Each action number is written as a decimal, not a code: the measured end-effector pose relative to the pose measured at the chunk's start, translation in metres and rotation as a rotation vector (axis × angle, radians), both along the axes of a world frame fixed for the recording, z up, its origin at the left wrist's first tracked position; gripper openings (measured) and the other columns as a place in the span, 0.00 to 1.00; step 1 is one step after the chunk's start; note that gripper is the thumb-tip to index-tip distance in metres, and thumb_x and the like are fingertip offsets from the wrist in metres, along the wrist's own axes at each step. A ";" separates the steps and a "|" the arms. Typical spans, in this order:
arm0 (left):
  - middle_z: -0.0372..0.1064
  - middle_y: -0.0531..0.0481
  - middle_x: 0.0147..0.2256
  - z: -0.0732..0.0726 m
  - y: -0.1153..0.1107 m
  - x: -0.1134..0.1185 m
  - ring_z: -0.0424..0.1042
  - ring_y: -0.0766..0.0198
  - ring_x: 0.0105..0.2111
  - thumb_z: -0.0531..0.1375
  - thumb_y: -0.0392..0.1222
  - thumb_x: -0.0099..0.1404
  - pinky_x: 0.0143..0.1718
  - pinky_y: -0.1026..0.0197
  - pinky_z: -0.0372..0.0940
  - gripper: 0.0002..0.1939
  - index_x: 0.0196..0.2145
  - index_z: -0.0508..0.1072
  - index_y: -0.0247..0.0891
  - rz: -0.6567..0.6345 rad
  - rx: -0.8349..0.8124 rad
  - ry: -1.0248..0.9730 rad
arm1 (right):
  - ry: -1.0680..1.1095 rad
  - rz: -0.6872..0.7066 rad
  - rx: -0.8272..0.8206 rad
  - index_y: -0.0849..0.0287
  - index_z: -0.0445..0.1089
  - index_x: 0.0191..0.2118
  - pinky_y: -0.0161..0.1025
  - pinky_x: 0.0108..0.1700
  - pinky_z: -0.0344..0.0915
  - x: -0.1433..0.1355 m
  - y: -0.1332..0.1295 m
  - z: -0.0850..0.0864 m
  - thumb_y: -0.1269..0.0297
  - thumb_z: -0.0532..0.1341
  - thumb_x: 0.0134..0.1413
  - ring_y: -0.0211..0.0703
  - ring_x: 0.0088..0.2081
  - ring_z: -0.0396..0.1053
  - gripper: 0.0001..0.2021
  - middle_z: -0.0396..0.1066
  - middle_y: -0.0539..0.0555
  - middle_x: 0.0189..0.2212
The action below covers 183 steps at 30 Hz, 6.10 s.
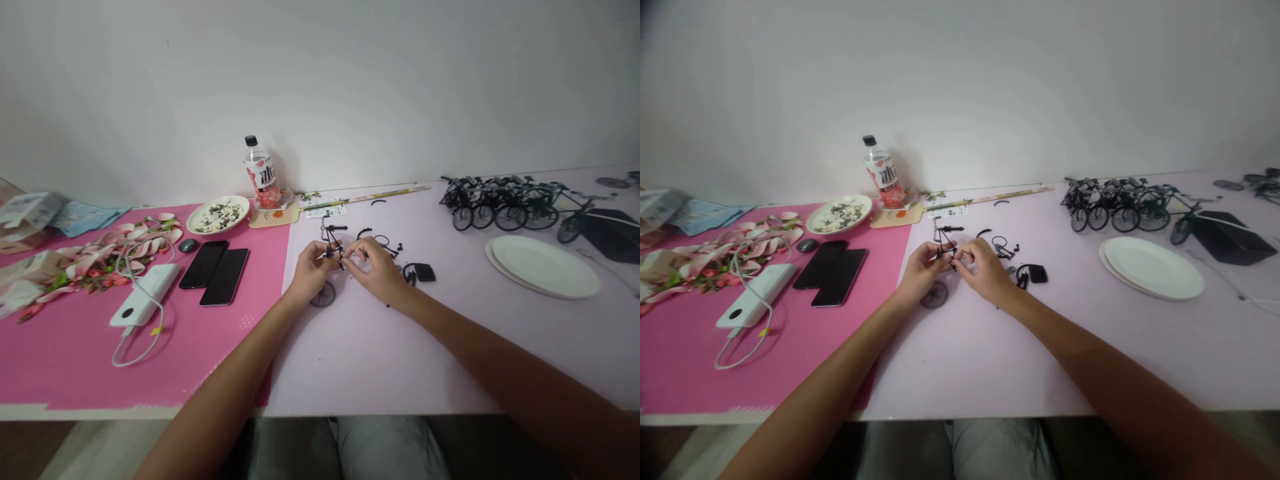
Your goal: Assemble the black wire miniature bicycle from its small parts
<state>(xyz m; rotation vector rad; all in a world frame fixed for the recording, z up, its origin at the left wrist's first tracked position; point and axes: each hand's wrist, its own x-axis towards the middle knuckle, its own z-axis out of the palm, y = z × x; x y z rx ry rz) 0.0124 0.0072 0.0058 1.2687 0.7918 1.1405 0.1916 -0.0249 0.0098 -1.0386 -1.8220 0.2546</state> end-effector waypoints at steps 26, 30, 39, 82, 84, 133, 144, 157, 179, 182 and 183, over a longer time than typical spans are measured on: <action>0.73 0.34 0.58 0.000 0.001 -0.002 0.77 0.50 0.51 0.76 0.60 0.53 0.48 0.49 0.75 0.30 0.37 0.68 0.37 -0.012 0.011 0.014 | 0.084 0.025 -0.079 0.52 0.63 0.36 0.45 0.42 0.66 -0.001 0.000 -0.001 0.67 0.62 0.64 0.46 0.35 0.67 0.06 0.61 0.49 0.30; 0.73 0.34 0.57 -0.001 0.001 -0.001 0.78 0.51 0.49 0.76 0.59 0.52 0.47 0.50 0.76 0.30 0.37 0.68 0.37 -0.013 0.009 0.002 | 0.059 0.037 -0.065 0.52 0.63 0.36 0.45 0.41 0.65 0.000 0.001 -0.001 0.68 0.61 0.64 0.45 0.35 0.65 0.06 0.60 0.49 0.30; 0.74 0.35 0.56 -0.003 0.002 0.000 0.78 0.50 0.51 0.76 0.58 0.53 0.48 0.48 0.77 0.28 0.37 0.68 0.38 -0.002 0.003 0.010 | 0.037 0.047 -0.060 0.52 0.63 0.37 0.46 0.41 0.64 0.000 0.002 -0.002 0.68 0.61 0.64 0.47 0.36 0.66 0.06 0.64 0.50 0.32; 0.73 0.36 0.56 -0.005 0.001 -0.001 0.77 0.49 0.52 0.74 0.56 0.57 0.49 0.47 0.75 0.26 0.36 0.67 0.37 -0.040 0.052 0.014 | 0.010 -0.072 0.129 0.52 0.63 0.37 0.48 0.42 0.65 -0.001 0.001 0.002 0.69 0.60 0.64 0.49 0.39 0.66 0.05 0.69 0.52 0.34; 0.73 0.36 0.56 -0.005 0.002 -0.001 0.77 0.48 0.52 0.74 0.56 0.57 0.49 0.46 0.75 0.26 0.36 0.67 0.37 -0.037 0.054 0.017 | 0.003 -0.077 0.134 0.52 0.63 0.37 0.48 0.43 0.65 0.000 0.002 0.002 0.69 0.60 0.63 0.49 0.39 0.66 0.05 0.69 0.52 0.34; 0.75 0.39 0.55 -0.004 0.005 -0.006 0.79 0.56 0.44 0.75 0.51 0.54 0.45 0.54 0.73 0.23 0.35 0.67 0.38 0.002 0.092 0.071 | 0.022 -0.019 0.036 0.53 0.66 0.32 0.46 0.40 0.63 0.005 0.005 0.002 0.55 0.60 0.70 0.48 0.35 0.65 0.13 0.67 0.51 0.29; 0.77 0.39 0.53 -0.005 0.006 -0.006 0.79 0.55 0.45 0.74 0.50 0.53 0.45 0.54 0.72 0.22 0.35 0.68 0.38 0.039 0.090 0.100 | 0.070 0.033 -0.117 0.53 0.65 0.37 0.46 0.42 0.66 0.004 0.002 0.002 0.55 0.55 0.72 0.47 0.37 0.67 0.11 0.68 0.53 0.33; 0.76 0.48 0.36 -0.002 0.007 -0.008 0.77 0.57 0.40 0.72 0.46 0.54 0.44 0.54 0.73 0.15 0.29 0.69 0.38 0.122 0.152 0.158 | 0.067 0.080 -0.175 0.53 0.63 0.42 0.47 0.46 0.70 0.007 0.004 -0.002 0.62 0.56 0.68 0.48 0.43 0.70 0.02 0.70 0.54 0.40; 0.72 0.50 0.33 -0.002 0.004 -0.008 0.73 0.63 0.34 0.70 0.42 0.55 0.37 0.60 0.69 0.12 0.30 0.69 0.38 0.108 0.167 0.186 | -0.004 0.007 -0.187 0.52 0.52 0.29 0.43 0.34 0.58 0.008 0.007 -0.002 0.49 0.52 0.73 0.44 0.29 0.59 0.20 0.57 0.48 0.26; 0.73 0.50 0.34 -0.002 0.005 -0.008 0.74 0.64 0.35 0.69 0.42 0.55 0.38 0.61 0.70 0.12 0.30 0.69 0.37 0.109 0.176 0.193 | -0.007 0.005 -0.224 0.53 0.56 0.30 0.43 0.37 0.60 0.008 0.006 -0.001 0.50 0.51 0.73 0.45 0.32 0.62 0.19 0.62 0.50 0.29; 0.73 0.50 0.34 -0.002 0.005 -0.008 0.74 0.64 0.35 0.69 0.41 0.55 0.38 0.61 0.70 0.11 0.30 0.69 0.37 0.112 0.181 0.199 | 0.005 0.015 -0.242 0.53 0.59 0.31 0.44 0.38 0.61 0.008 0.005 -0.001 0.51 0.51 0.73 0.45 0.34 0.64 0.18 0.64 0.51 0.30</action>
